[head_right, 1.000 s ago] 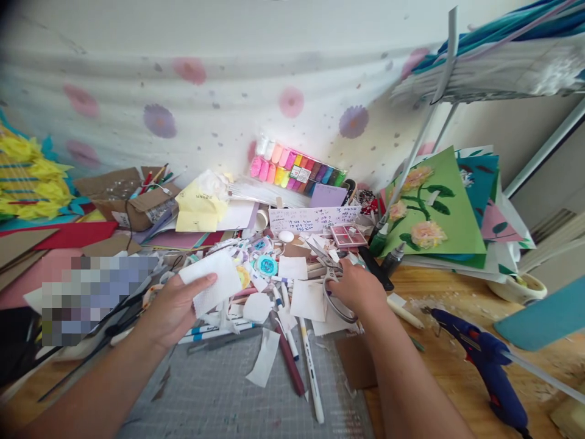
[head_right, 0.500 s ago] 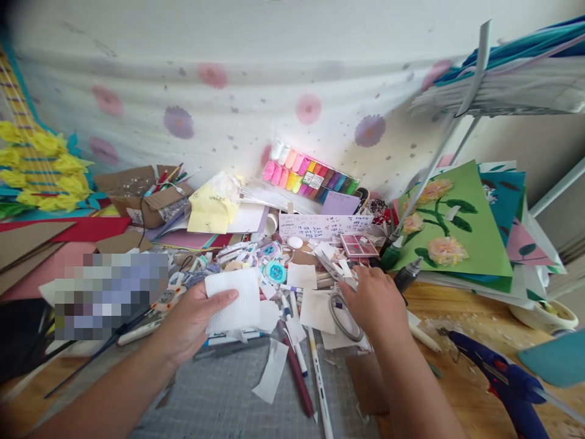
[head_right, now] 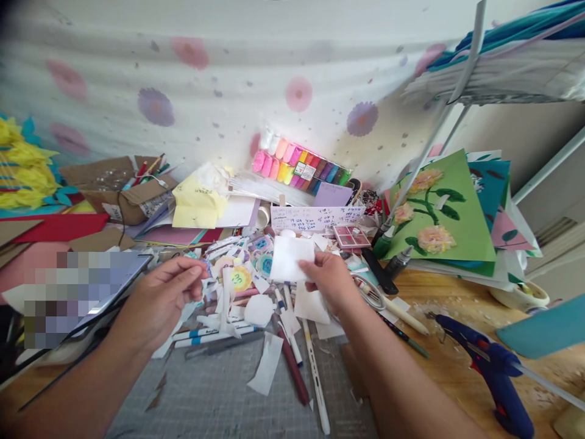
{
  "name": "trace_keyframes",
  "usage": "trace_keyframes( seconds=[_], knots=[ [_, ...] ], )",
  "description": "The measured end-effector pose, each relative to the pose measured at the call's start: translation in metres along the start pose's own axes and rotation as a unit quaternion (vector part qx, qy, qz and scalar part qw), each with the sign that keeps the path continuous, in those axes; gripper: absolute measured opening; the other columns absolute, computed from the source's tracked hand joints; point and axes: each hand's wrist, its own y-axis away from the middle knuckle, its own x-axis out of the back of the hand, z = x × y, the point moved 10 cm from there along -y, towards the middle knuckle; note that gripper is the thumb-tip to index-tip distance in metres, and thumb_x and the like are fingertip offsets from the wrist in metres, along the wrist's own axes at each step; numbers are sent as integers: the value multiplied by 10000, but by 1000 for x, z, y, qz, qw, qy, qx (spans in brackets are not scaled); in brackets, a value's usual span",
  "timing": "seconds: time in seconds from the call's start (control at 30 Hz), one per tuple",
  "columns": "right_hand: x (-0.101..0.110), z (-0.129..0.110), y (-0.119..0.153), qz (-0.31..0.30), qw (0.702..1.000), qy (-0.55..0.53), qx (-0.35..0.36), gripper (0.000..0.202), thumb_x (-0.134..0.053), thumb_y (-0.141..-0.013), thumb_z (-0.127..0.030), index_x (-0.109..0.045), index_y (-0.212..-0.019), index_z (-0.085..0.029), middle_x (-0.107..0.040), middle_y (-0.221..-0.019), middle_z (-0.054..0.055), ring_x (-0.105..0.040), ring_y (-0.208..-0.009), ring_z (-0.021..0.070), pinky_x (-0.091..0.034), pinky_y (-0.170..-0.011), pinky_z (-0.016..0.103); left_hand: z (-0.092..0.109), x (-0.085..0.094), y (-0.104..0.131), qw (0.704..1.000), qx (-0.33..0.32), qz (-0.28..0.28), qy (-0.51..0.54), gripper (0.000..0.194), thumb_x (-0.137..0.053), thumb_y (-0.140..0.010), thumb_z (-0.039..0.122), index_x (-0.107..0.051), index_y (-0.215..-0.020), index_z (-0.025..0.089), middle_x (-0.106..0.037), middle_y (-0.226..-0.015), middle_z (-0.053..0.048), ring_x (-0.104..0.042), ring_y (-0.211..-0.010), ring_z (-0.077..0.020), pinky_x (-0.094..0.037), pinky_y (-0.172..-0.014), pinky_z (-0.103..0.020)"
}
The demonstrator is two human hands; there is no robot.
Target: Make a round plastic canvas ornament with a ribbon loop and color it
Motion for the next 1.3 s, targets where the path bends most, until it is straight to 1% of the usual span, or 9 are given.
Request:
trace_keyframes(
  seconds=[0.1,0.23,0.3,0.4,0.57,0.77,1.0,1.13,1.3],
  knots=[
    [33,5,-20,66,993,99,6,277,-644,-706,-369,-682,-822,-120,-641,-696,82,-583,-612,207,-484,-609,361,9,11,-9,994,-24,-32,-102,75,-637,-747,295,-676,-759,232,-620,-606,36,-520,-555,-138,-386,-547,-220],
    [44,-15,-9,147,962,211,86,421,-567,-785,-296,-587,-1144,-76,-570,-1115,211,-536,-1000,332,-367,-923,507,4,-4,-4,960,-29,-139,-240,140,-677,-686,243,-744,-807,261,-690,-603,16,-577,-567,-190,-351,-532,-244],
    [20,-29,5,102,956,236,140,351,-508,-838,-282,-605,-1121,-98,-572,-1115,190,-550,-971,299,-381,-930,477,-3,-15,1,943,-36,-177,-280,212,-662,-681,236,-749,-868,289,-740,-698,-3,-622,-638,-217,-369,-566,-252],
    [-44,-46,33,-64,941,246,222,201,-585,-809,-242,-687,-979,-212,-650,-972,75,-594,-916,225,-458,-868,347,-11,-30,5,920,-52,-210,-327,165,-624,-697,247,-749,-799,279,-756,-773,-23,-641,-725,-237,-381,-613,-261],
    [-111,-47,67,-233,872,315,294,556,-694,-729,-126,-577,-1246,-294,-588,-1189,72,-511,-1104,251,-404,-969,402,-11,-36,2,887,-79,-221,-397,180,-536,-747,231,-691,-656,233,-685,-658,-14,-591,-662,-208,-341,-603,-274],
    [-106,-46,67,-219,866,341,292,473,-684,-762,-137,-605,-1208,-269,-554,-1172,88,-481,-1109,254,-406,-962,412,2,-25,2,870,-87,-217,-435,211,-473,-795,198,-677,-828,242,-704,-820,-11,-614,-789,-216,-366,-670,-281],
    [-126,-53,83,-200,861,338,323,149,-720,-747,-276,-679,-833,-161,-568,-1151,124,-458,-1085,304,-424,-913,462,1,-22,7,845,-81,-214,-483,271,-492,-815,212,-584,-1067,242,-705,-856,-21,-631,-797,-234,-396,-663,-293],
    [-129,-51,81,-198,867,319,327,47,-627,-798,-147,-666,-777,-163,-582,-1135,112,-471,-1070,280,-420,-912,442,1,-24,7,824,-111,-220,-510,182,-484,-837,214,-623,-954,208,-696,-920,-60,-622,-875,-263,-415,-736,-343],
    [-102,-57,69,-192,903,238,300,101,-578,-835,-109,-647,-788,-167,-575,-1024,86,-523,-995,210,-444,-877,354,20,-32,12,849,-177,-208,-453,196,-485,-880,248,-672,-900,196,-617,-1155,-74,-529,-1115,-237,-359,-954,-342]
  ],
)
